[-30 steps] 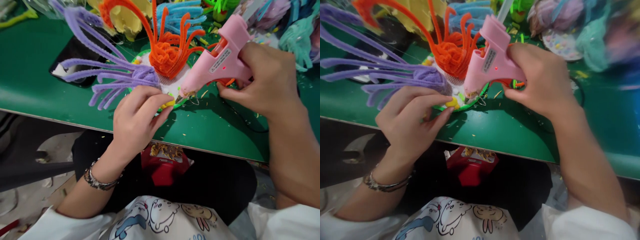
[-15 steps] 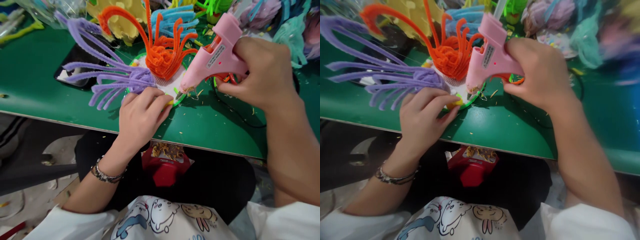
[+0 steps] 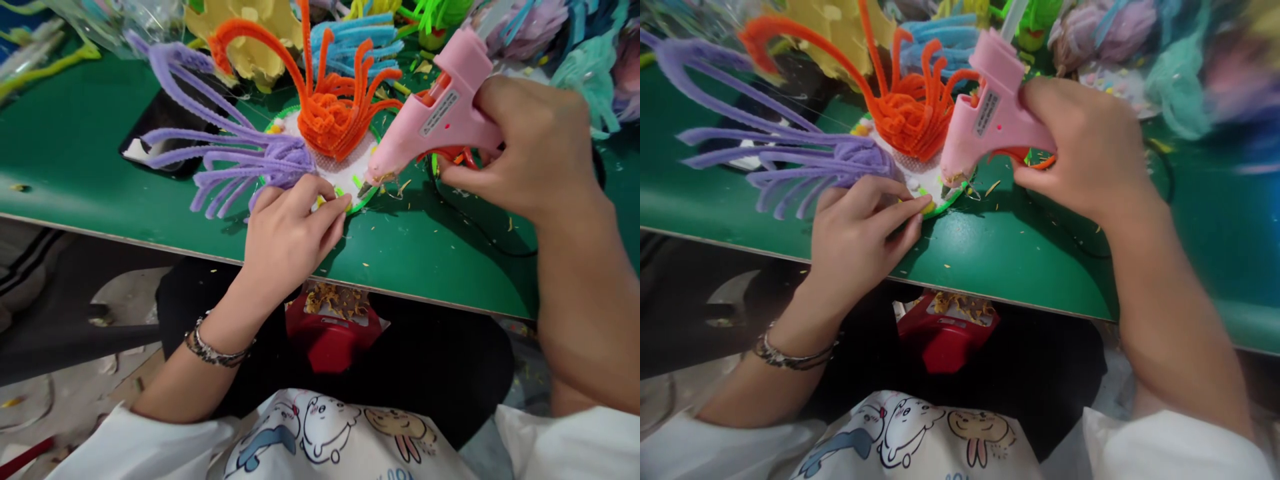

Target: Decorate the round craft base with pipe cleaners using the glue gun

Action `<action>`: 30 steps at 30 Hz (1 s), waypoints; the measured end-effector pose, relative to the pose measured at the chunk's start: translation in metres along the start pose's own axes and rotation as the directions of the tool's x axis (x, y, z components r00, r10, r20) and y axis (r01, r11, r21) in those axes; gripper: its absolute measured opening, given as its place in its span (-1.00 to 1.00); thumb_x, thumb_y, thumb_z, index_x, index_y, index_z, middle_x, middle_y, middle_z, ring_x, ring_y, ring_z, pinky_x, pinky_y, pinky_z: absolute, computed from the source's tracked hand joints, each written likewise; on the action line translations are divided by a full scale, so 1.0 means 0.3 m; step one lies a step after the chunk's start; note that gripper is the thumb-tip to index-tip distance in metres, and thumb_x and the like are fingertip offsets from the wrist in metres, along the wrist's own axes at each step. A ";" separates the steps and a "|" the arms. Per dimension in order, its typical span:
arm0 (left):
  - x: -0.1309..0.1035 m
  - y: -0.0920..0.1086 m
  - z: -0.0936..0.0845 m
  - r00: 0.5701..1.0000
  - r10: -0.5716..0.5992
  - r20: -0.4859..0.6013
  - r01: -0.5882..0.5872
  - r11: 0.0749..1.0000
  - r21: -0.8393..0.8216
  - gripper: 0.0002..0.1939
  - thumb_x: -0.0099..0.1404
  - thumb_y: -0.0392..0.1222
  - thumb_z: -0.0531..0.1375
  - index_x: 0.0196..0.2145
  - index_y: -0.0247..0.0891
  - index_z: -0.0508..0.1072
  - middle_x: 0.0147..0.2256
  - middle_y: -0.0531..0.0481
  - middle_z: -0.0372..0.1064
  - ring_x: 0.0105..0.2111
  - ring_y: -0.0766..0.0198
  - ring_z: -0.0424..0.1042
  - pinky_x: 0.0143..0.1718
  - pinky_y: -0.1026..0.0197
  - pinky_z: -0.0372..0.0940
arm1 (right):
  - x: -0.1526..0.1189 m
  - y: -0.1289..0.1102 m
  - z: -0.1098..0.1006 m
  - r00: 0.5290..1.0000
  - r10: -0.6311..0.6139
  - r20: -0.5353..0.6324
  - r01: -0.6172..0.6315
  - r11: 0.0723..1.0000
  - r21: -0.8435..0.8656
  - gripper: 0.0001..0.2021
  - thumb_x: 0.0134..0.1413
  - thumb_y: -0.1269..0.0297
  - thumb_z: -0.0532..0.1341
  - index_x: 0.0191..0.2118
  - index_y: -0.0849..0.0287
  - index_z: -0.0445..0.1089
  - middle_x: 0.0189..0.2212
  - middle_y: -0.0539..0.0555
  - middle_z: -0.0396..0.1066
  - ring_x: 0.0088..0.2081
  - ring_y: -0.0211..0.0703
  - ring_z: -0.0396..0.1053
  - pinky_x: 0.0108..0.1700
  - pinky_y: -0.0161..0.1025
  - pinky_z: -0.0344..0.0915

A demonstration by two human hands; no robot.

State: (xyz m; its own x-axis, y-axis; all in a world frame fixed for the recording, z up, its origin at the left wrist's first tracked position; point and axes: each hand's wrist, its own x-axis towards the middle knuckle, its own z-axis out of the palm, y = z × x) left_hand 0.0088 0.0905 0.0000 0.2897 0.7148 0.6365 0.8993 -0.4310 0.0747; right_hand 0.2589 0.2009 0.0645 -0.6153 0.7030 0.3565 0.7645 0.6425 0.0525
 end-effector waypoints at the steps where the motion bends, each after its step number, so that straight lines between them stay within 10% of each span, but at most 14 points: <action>1: 0.000 0.000 -0.003 0.999 -0.022 0.025 0.022 0.999 -0.030 -0.83 0.43 -0.16 0.14 -0.16 -0.11 0.56 -0.22 0.03 0.52 -0.37 0.29 0.44 -0.30 0.17 0.23 | 0.000 0.000 0.000 1.000 -0.001 0.000 0.001 1.000 0.005 -0.72 0.03 0.07 0.24 -0.20 0.07 0.25 -0.14 0.11 0.51 -0.13 0.06 0.47 -0.30 -0.11 0.20; 12: -0.009 0.003 -0.018 0.985 -0.055 0.161 0.054 0.999 0.011 -0.72 0.45 -0.15 0.07 -0.02 -0.13 0.54 -0.16 -0.04 0.44 -0.26 0.23 0.44 -0.13 0.13 0.24 | -0.010 0.020 0.022 0.992 -0.088 -0.094 0.092 0.995 0.039 -0.71 0.06 0.07 0.19 -0.14 0.10 0.31 -0.16 0.12 0.52 -0.18 0.02 0.48 -0.33 -0.15 0.18; 30: -0.010 -0.012 -0.026 0.980 -0.029 -0.195 -0.007 0.983 -0.183 -0.58 0.47 -0.39 -0.11 0.21 -0.19 0.23 -0.07 -0.13 0.46 -0.07 0.16 0.41 -0.09 0.08 0.27 | -0.014 0.031 0.040 0.975 -0.165 -0.151 0.169 0.985 0.015 -0.73 0.05 0.15 0.18 -0.12 0.09 0.32 -0.12 0.11 0.55 -0.16 0.03 0.52 -0.37 -0.18 0.21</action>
State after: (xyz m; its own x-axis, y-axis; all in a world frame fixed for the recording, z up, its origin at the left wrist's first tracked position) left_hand 0.0021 0.0855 0.0038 0.1939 0.6062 0.7713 0.8220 -0.5295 0.2095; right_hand 0.2664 0.2074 0.0524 -0.6969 0.5332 0.4796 0.6465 0.7566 0.0981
